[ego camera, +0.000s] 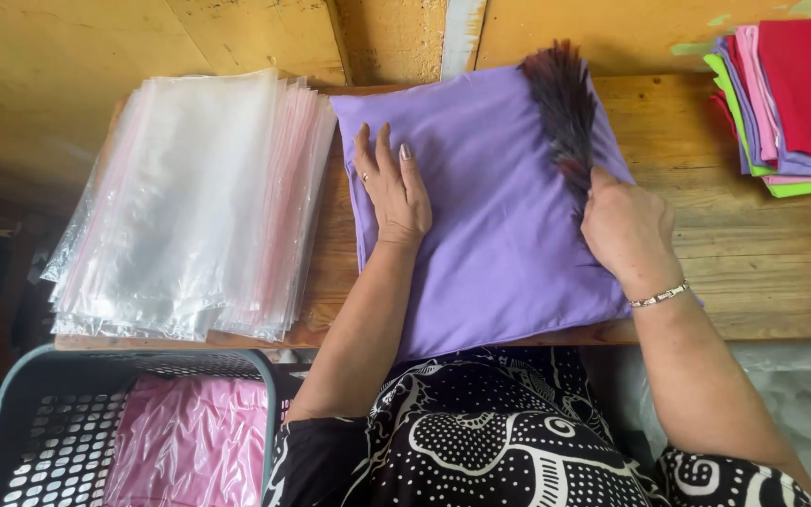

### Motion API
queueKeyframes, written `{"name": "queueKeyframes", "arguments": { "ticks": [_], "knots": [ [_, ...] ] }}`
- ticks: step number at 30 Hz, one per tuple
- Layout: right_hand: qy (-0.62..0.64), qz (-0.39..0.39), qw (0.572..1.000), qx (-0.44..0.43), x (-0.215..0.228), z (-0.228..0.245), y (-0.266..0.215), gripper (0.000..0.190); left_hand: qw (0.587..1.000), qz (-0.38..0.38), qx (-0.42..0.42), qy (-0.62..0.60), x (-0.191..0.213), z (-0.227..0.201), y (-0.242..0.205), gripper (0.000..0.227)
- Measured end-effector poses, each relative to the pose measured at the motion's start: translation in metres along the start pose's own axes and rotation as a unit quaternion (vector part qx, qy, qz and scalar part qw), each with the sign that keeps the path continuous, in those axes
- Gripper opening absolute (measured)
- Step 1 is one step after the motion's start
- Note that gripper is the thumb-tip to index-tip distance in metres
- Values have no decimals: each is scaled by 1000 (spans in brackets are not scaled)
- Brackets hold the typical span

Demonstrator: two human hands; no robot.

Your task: The person smooths a purple pillowcase on a wooden table using a small brush, then folds the pillowcase and places it into a clear plastic bag. The person presses the bag to remove air and seals it.

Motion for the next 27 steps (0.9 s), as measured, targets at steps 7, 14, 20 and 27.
{"name": "queueKeyframes", "arguments": {
  "ticks": [7,14,20,27],
  "knots": [
    [83,-6,961,264,16,155,-23,50,998,18,-53,-27,7,-3,-4,68],
    [-15,-17,994,103,8,57,38,31,991,83,-82,69,1,-10,-9,66],
    [58,9,977,203,33,163,-25,47,988,90,-87,92,3,-16,-10,70],
    [5,-7,992,123,30,94,20,47,991,77,-86,71,0,-13,-9,72]
  ]
}}
Point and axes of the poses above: each hand's wrist, its own y-axis towards the middle knuckle, its own x-axis out of the back of the hand, z = x × y, the point moved 3 cm from there along y, towards the middle knuckle, and after that the axes turned 14 degrees about x, right-handed, at the moved point
